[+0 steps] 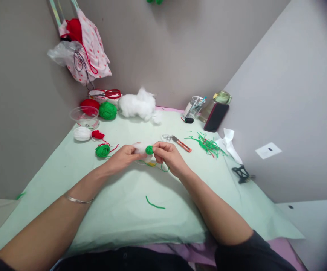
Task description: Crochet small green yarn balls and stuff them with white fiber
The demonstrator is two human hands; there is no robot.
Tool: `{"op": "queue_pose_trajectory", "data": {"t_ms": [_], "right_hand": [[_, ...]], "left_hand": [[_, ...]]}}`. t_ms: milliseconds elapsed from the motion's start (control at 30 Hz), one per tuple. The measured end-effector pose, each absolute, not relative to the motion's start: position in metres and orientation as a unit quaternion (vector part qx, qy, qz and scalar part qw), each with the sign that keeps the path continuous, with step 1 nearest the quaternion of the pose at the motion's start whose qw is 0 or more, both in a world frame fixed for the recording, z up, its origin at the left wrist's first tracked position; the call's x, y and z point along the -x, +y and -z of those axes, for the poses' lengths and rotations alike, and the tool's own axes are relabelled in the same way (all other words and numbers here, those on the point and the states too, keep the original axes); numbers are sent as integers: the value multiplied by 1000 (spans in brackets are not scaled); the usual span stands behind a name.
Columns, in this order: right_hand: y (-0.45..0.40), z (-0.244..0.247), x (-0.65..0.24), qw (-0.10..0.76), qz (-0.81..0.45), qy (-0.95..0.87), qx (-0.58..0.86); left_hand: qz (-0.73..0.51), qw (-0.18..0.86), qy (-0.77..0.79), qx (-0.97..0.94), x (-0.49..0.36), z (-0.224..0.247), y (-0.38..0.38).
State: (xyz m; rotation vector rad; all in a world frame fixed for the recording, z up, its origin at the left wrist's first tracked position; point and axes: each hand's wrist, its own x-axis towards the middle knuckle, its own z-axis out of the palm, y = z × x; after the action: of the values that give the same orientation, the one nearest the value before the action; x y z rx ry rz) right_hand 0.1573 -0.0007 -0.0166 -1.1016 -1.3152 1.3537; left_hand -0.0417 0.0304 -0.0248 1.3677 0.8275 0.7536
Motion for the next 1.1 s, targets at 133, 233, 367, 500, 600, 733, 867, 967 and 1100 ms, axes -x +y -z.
{"op": "queue_pose_trajectory", "data": {"t_ms": [133,233,367,500,600,733,867,967,1100], "right_hand": [[7,16,-167,531,-474,-507,487],[9,18,-171,553,-421,-504,513],[6,23,-162,553,-375,-536,517],[0,28,-151,552,-341,-573,500],[-3,29,-147,544,-329,-593,494],[-5,31,-148,525,-311,-620,492],[-7,33,-150,511,-305,-634,493],[-8,32,-150,505,-287,-650,490],[-8,29,-151,481,-214,-704,476]], "left_hand": [[-398,615,378,-566,43,27,33],[-448,627,361,-525,41,26,29],[-428,664,322,-521,29,25,16],[-411,625,327,-577,19,32,11],[-454,591,350,-568,17,39,12],[-502,554,364,-555,18,41,12],[-507,534,375,-563,18,40,11],[-506,528,385,-563,17,42,12],[-505,517,397,-566,18,45,13]]}}
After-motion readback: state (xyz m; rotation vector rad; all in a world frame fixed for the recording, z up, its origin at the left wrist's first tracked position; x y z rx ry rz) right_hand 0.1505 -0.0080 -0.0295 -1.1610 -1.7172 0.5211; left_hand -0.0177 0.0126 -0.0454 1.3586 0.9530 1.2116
